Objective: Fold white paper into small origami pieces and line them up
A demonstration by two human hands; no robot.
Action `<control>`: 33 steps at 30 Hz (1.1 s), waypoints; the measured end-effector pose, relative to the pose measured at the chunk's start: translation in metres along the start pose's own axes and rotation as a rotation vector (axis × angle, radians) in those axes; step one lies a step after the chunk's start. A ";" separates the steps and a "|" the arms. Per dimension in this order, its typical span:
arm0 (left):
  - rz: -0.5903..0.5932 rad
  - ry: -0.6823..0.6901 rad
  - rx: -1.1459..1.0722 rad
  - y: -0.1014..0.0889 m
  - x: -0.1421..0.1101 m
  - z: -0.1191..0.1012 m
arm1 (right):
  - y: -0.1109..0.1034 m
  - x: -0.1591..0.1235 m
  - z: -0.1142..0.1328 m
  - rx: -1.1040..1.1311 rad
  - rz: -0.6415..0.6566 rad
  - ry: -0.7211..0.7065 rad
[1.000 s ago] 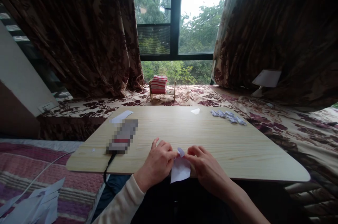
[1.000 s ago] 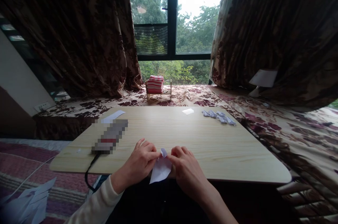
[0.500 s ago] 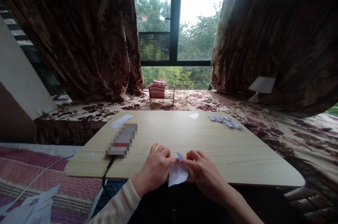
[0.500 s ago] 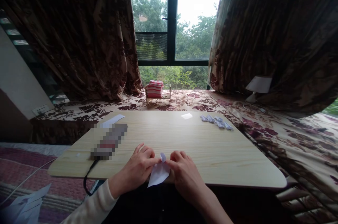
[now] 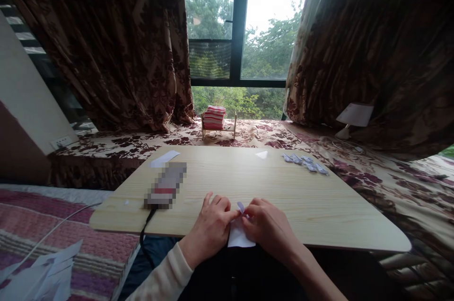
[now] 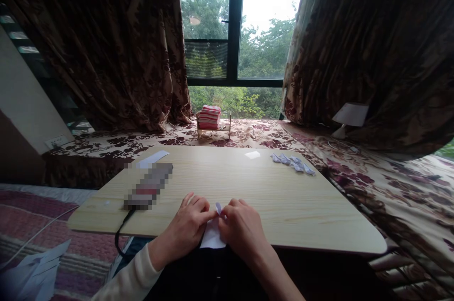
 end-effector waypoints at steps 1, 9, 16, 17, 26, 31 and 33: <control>0.003 0.000 -0.002 0.000 0.000 0.000 | 0.001 0.000 0.000 -0.015 0.000 0.003; -0.008 -0.014 -0.058 0.003 0.005 0.001 | -0.005 0.000 0.002 0.009 0.049 0.010; -0.002 -0.028 -0.019 0.004 0.001 0.000 | -0.013 0.013 -0.002 0.031 0.197 0.051; -0.002 -0.029 -0.012 0.004 0.000 -0.001 | -0.013 0.017 -0.003 0.026 0.215 0.057; -0.007 -0.014 0.041 0.007 -0.002 -0.003 | -0.013 0.044 -0.004 -0.108 0.360 0.148; 0.011 -0.004 0.067 0.006 0.000 -0.002 | -0.010 0.052 -0.003 -0.160 0.451 0.142; 0.025 -0.004 0.069 0.006 0.002 -0.002 | -0.009 0.056 -0.003 -0.170 0.501 0.136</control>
Point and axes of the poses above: each hand's wrist, its own x-axis towards the middle knuckle, its own y-axis out of the palm, z = x × y, the point moved 3 cm from there along x, towards the middle knuckle, and after that the axes turned 7 degrees about -y, right-handed, at the moved point
